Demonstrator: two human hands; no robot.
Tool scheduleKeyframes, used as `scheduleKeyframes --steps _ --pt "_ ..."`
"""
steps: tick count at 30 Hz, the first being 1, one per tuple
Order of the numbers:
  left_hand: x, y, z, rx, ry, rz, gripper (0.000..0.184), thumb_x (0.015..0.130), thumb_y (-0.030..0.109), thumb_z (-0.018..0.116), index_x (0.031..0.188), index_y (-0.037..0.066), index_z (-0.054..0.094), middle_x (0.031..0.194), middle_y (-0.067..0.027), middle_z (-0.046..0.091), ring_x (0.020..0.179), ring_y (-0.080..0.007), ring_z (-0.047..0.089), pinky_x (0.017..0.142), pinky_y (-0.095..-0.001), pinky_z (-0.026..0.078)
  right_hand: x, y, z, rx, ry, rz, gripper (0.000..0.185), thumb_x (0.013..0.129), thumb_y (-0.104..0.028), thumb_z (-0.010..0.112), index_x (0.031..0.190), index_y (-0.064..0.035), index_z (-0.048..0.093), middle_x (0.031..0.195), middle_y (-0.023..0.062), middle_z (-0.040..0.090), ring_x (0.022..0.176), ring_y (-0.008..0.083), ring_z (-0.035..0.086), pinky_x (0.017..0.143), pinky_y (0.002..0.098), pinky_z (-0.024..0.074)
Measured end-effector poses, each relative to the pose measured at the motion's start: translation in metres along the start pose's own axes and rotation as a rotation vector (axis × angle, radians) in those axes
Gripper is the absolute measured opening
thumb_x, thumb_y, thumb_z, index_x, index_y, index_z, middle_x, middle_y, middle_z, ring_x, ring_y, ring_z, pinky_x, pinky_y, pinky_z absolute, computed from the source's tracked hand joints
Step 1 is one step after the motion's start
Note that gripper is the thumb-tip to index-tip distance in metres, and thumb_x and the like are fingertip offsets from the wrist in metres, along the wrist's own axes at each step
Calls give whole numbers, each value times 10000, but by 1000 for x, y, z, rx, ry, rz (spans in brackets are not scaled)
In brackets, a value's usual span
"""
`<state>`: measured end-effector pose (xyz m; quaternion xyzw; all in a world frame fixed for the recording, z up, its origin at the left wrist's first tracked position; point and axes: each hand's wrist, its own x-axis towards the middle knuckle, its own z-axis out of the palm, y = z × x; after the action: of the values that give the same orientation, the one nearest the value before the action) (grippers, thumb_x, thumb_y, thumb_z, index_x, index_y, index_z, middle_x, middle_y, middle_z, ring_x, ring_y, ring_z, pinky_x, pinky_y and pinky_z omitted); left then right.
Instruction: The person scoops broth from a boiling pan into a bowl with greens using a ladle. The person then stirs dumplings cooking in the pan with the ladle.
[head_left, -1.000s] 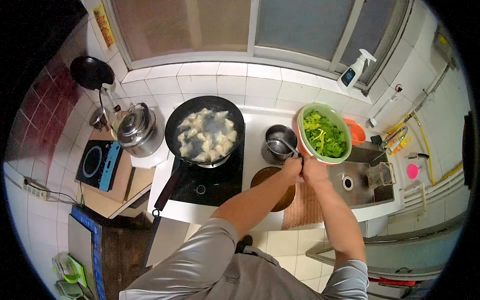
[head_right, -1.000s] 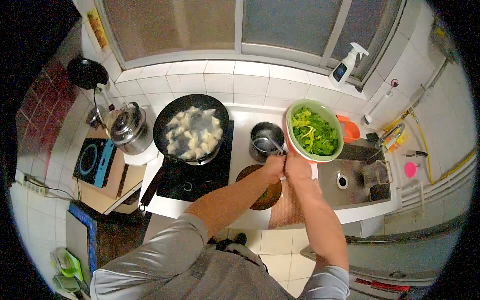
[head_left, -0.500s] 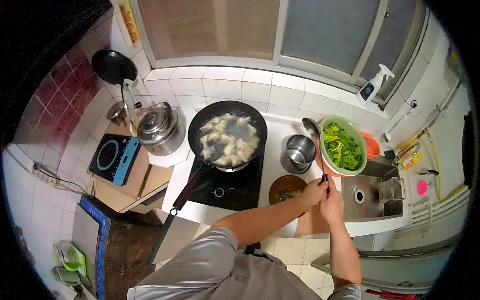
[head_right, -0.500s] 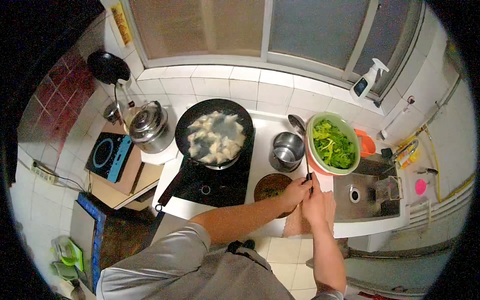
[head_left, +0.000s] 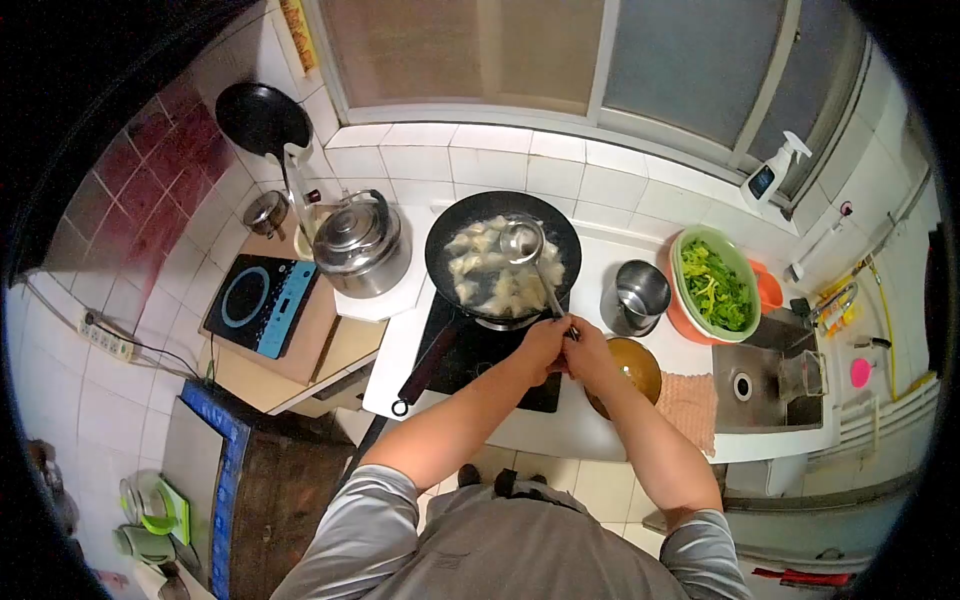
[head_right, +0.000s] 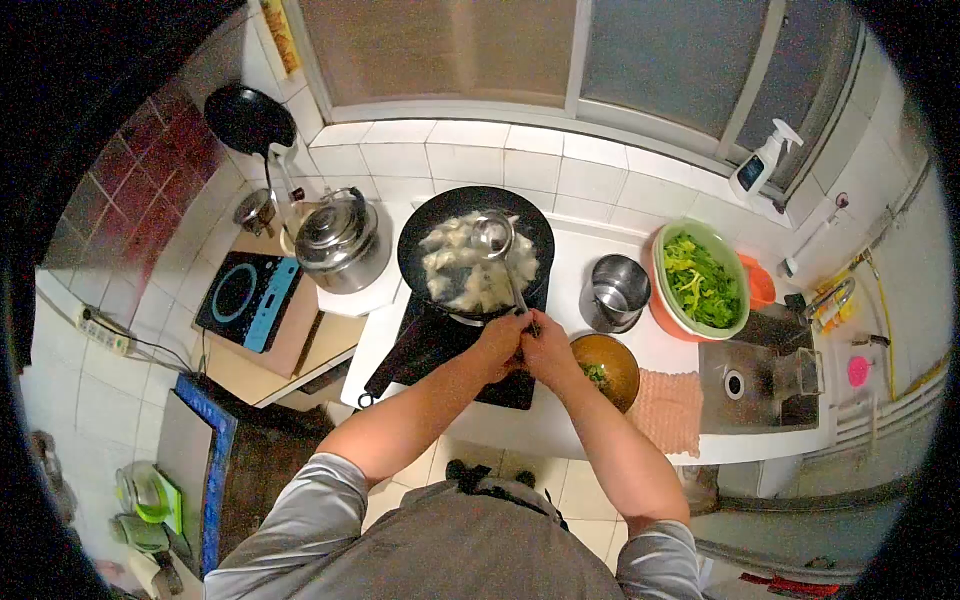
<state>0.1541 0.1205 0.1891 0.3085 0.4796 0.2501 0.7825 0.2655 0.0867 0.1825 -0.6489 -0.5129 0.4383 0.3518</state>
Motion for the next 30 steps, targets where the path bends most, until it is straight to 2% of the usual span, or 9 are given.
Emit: scheduleKeyframes --steps 3,6,10,12,19,21,24,27,30 --pt "7 3 -13 -74 -35 16 297 966 319 478 1126 77 541 923 -78 592 785 -216 595 582 -381 508 20 2 14 -121 102 -30 468 862 -83 500 1318 21 470 1002 213 657 879 301 640 761 364 513" --pt "43 -5 -24 -176 -109 31 267 955 343 485 909 91 560 771 -67 566 631 -195 557 493 -349 454 26 -21 14 17 68 90 532 867 -84 472 1378 45 397 1005 204 659 824 281 653 684 358 521" --pt "55 0 -20 -238 -113 20 291 939 353 498 802 101 546 676 -60 526 536 -182 503 435 -331 399 36 -30 10 36 9 200 488 875 -101 460 1346 26 456 904 178 663 626 234 628 502 351 480" --pt "69 -6 -17 -285 -77 -4 286 932 351 502 804 99 545 665 -60 520 508 -181 488 415 -328 389 47 -21 8 36 -22 183 465 879 -107 458 1327 17 487 834 159 658 537 217 597 433 351 445" --pt "53 5 -20 -248 -38 -26 295 953 349 470 823 95 547 631 -46 483 468 -168 449 385 -313 378 55 -13 14 91 -14 197 271 878 -87 459 1091 15 592 696 105 612 485 203 553 393 339 415" --pt "41 11 -20 -239 -47 -26 261 912 363 513 813 127 561 636 -31 515 485 -166 485 405 -308 416 48 -24 15 159 -28 214 224 880 -86 458 1029 3 598 662 91 596 447 191 525 367 325 389" --pt "39 10 -22 -237 -54 19 248 901 369 526 808 141 560 608 -20 498 486 -168 500 412 -307 441 47 -28 10 306 -127 287 195 881 -93 467 1013 -26 595 622 69 562 389 161 459 329 293 334" --pt "41 8 -20 -320 -31 19 254 915 364 510 814 136 553 586 -14 463 489 -171 515 412 -324 462 42 -38 5 411 -103 334 173 884 -100 484 1015 -41 580 604 52 537 362 134 415 309 277 286" --pt "43 2 -23 -322 -33 26 257 933 353 491 831 126 552 598 -8 455 523 -169 543 467 -347 504 34 -47 -3 478 -145 349 175 886 -116 507 1035 -41 560 611 38 525 389 123 426 316 275 296"
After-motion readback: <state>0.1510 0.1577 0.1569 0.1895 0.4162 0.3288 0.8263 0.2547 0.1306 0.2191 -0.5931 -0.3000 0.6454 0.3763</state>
